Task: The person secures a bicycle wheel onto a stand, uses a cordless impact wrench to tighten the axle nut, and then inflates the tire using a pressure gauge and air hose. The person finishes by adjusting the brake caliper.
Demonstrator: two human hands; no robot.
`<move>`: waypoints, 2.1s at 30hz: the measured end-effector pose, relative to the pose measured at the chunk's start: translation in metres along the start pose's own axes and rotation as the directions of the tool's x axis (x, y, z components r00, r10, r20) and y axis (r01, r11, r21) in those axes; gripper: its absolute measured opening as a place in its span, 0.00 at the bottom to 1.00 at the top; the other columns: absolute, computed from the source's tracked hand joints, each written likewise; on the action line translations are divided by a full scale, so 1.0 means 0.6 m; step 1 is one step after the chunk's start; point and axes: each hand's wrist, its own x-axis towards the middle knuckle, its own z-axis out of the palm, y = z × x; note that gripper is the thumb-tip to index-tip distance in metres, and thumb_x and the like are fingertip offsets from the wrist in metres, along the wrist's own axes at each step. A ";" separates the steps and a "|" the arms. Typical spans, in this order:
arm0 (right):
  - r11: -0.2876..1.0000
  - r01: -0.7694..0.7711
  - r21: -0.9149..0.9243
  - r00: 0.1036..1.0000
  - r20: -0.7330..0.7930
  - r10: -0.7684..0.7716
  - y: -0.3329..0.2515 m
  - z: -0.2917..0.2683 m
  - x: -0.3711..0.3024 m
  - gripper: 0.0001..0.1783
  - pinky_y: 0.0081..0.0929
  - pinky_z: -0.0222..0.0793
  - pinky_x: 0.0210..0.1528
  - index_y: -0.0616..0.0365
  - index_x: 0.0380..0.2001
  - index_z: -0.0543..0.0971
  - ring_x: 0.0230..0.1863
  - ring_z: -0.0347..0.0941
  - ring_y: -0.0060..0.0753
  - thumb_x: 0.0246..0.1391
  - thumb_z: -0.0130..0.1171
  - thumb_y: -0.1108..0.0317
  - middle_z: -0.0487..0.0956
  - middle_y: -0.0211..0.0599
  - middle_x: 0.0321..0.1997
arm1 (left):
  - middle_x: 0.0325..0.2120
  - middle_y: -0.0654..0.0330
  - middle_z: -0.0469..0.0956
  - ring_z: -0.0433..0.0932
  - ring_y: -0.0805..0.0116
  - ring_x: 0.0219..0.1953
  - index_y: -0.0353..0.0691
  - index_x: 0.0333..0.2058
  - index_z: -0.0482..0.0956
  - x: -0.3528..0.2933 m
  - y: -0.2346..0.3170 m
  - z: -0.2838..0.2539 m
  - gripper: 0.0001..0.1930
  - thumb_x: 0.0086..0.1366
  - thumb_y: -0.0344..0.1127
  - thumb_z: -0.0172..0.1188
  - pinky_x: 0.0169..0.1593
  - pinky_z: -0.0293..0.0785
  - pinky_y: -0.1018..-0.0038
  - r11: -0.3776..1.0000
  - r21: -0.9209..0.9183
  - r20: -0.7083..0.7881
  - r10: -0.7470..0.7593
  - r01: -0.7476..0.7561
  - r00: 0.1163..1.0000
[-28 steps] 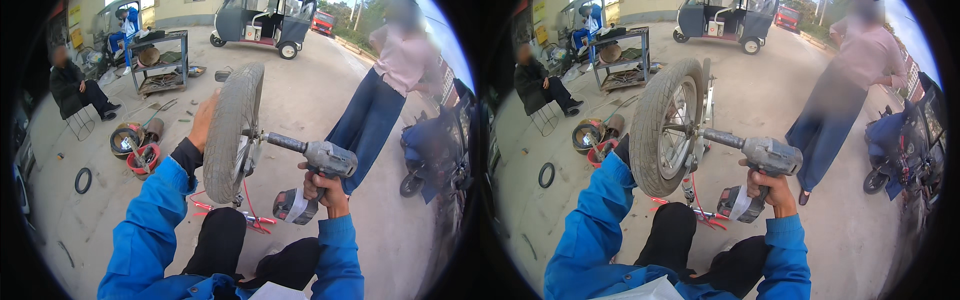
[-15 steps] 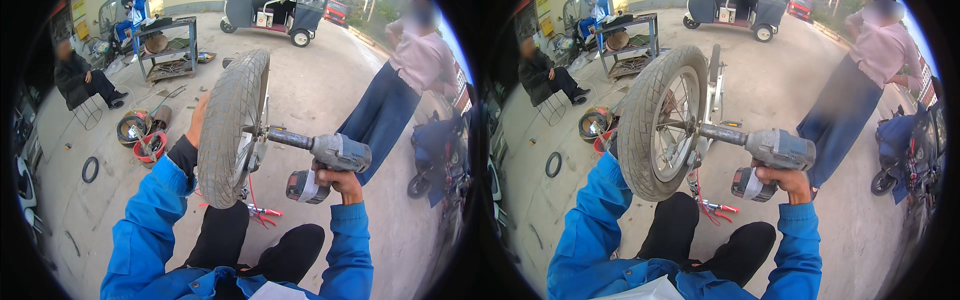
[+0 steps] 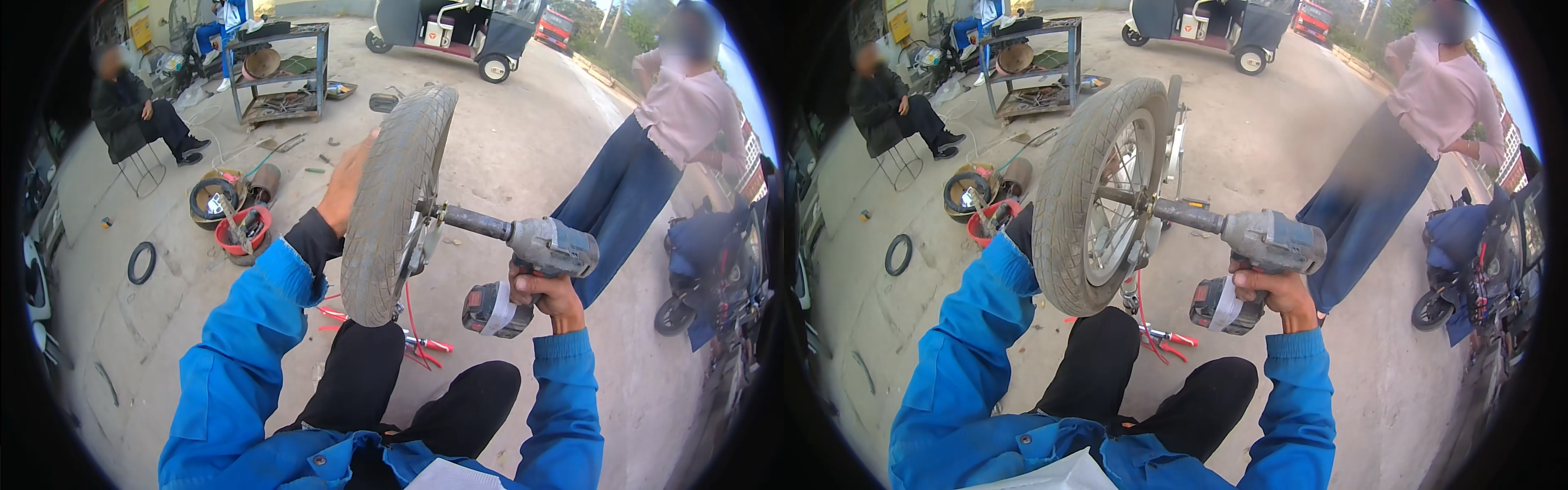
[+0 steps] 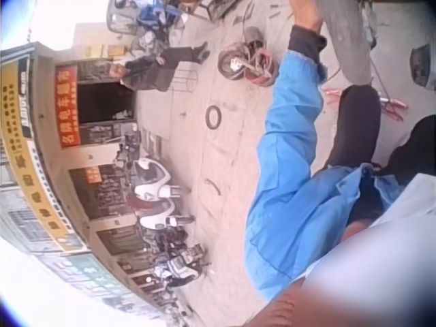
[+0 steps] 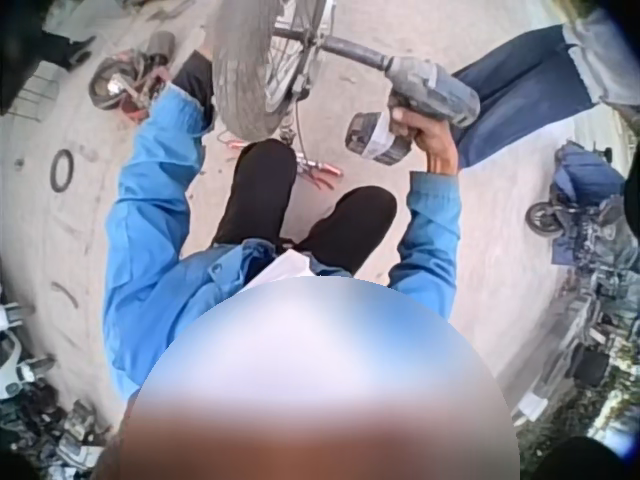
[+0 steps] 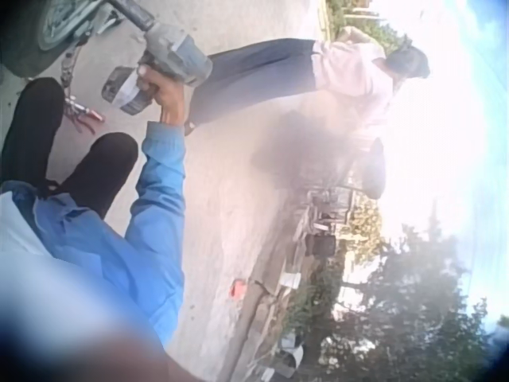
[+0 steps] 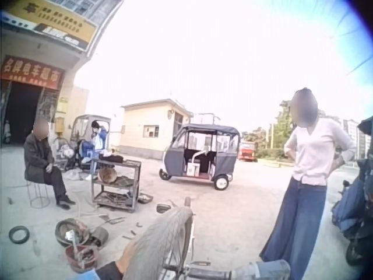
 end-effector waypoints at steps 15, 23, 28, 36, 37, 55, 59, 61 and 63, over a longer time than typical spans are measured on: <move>0.999 0.020 0.036 1.000 -0.013 -0.019 0.003 0.001 -0.001 0.20 0.31 0.67 0.26 0.63 0.41 0.82 0.22 0.72 0.28 0.45 0.78 0.72 0.77 0.35 0.25 | 0.45 0.58 0.82 0.76 0.71 0.47 0.29 0.52 0.82 -0.038 0.112 0.060 0.36 0.82 0.64 0.46 0.56 0.72 0.71 0.997 -0.005 -0.163 -0.083 0.083 0.983; 0.999 0.019 0.038 1.000 0.006 -0.020 0.010 -0.010 -0.001 0.22 0.31 0.69 0.26 0.63 0.46 0.83 0.23 0.72 0.27 0.45 0.76 0.78 0.80 0.35 0.31 | 0.46 0.58 0.82 0.76 0.71 0.48 0.28 0.52 0.81 -0.035 0.111 0.066 0.38 0.82 0.66 0.44 0.56 0.72 0.70 0.999 -0.015 -0.133 -0.044 0.043 0.990; 0.998 0.039 0.049 0.999 0.014 -0.039 0.012 -0.005 -0.001 0.23 0.31 0.69 0.25 0.62 0.46 0.83 0.22 0.72 0.28 0.44 0.77 0.76 0.79 0.35 0.29 | 0.47 0.58 0.82 0.75 0.70 0.50 0.27 0.53 0.81 -0.033 0.100 0.064 0.39 0.83 0.66 0.42 0.58 0.71 0.69 0.991 -0.127 -0.118 -0.048 0.033 0.992; 0.979 0.093 -0.182 0.995 -0.024 -0.099 -0.005 -0.004 -0.001 0.23 0.31 0.71 0.28 0.64 0.43 0.84 0.22 0.74 0.29 0.42 0.79 0.70 0.81 0.36 0.28 | 0.42 0.61 0.80 0.73 0.71 0.46 0.30 0.48 0.81 -0.033 0.096 0.067 0.36 0.84 0.63 0.41 0.54 0.70 0.69 0.993 -0.113 -0.162 -0.041 0.022 0.986; 0.982 0.111 -0.153 0.993 -0.022 -0.116 -0.005 -0.005 0.002 0.23 0.29 0.71 0.27 0.65 0.42 0.84 0.22 0.74 0.29 0.40 0.80 0.70 0.81 0.36 0.27 | 0.40 0.63 0.79 0.72 0.72 0.43 0.31 0.46 0.80 -0.032 0.095 0.065 0.35 0.84 0.63 0.41 0.51 0.69 0.70 0.988 -0.149 -0.155 -0.059 0.035 0.986; 0.988 0.146 0.054 0.984 -0.112 -0.139 0.017 0.011 -0.031 0.25 0.32 0.63 0.23 0.69 0.43 0.82 0.18 0.68 0.29 0.41 0.76 0.68 0.75 0.34 0.22 | 0.27 0.61 0.73 0.69 0.70 0.31 0.36 0.35 0.75 -0.009 0.102 0.051 0.34 0.84 0.64 0.40 0.40 0.67 0.69 0.999 0.028 -0.140 0.030 -0.027 0.990; 0.979 0.203 -0.019 0.955 -0.217 -0.202 0.008 0.047 -0.086 0.28 0.30 0.63 0.24 0.64 0.46 0.80 0.18 0.68 0.29 0.44 0.78 0.62 0.73 0.33 0.20 | 0.37 0.57 0.80 0.76 0.69 0.41 0.33 0.45 0.77 -0.032 0.118 0.031 0.32 0.84 0.61 0.42 0.49 0.72 0.70 0.999 0.010 -0.201 0.039 -0.037 0.979; 0.964 0.259 -0.058 0.940 -0.216 -0.265 0.003 0.074 -0.135 0.29 0.29 0.64 0.24 0.63 0.46 0.80 0.18 0.69 0.28 0.44 0.80 0.60 0.72 0.33 0.20 | 0.39 0.57 0.80 0.76 0.69 0.42 0.32 0.46 0.76 -0.088 0.137 0.025 0.28 0.84 0.57 0.46 0.50 0.73 0.70 0.984 0.051 -0.326 0.175 -0.168 0.929; 0.942 0.322 -0.093 0.917 -0.215 -0.335 -0.004 0.106 -0.188 0.29 0.29 0.65 0.24 0.62 0.46 0.80 0.18 0.68 0.27 0.46 0.81 0.58 0.71 0.31 0.20 | 0.41 0.55 0.79 0.76 0.68 0.43 0.32 0.48 0.75 -0.180 0.157 0.031 0.22 0.83 0.50 0.49 0.51 0.73 0.69 0.962 0.071 -0.419 0.267 -0.262 0.868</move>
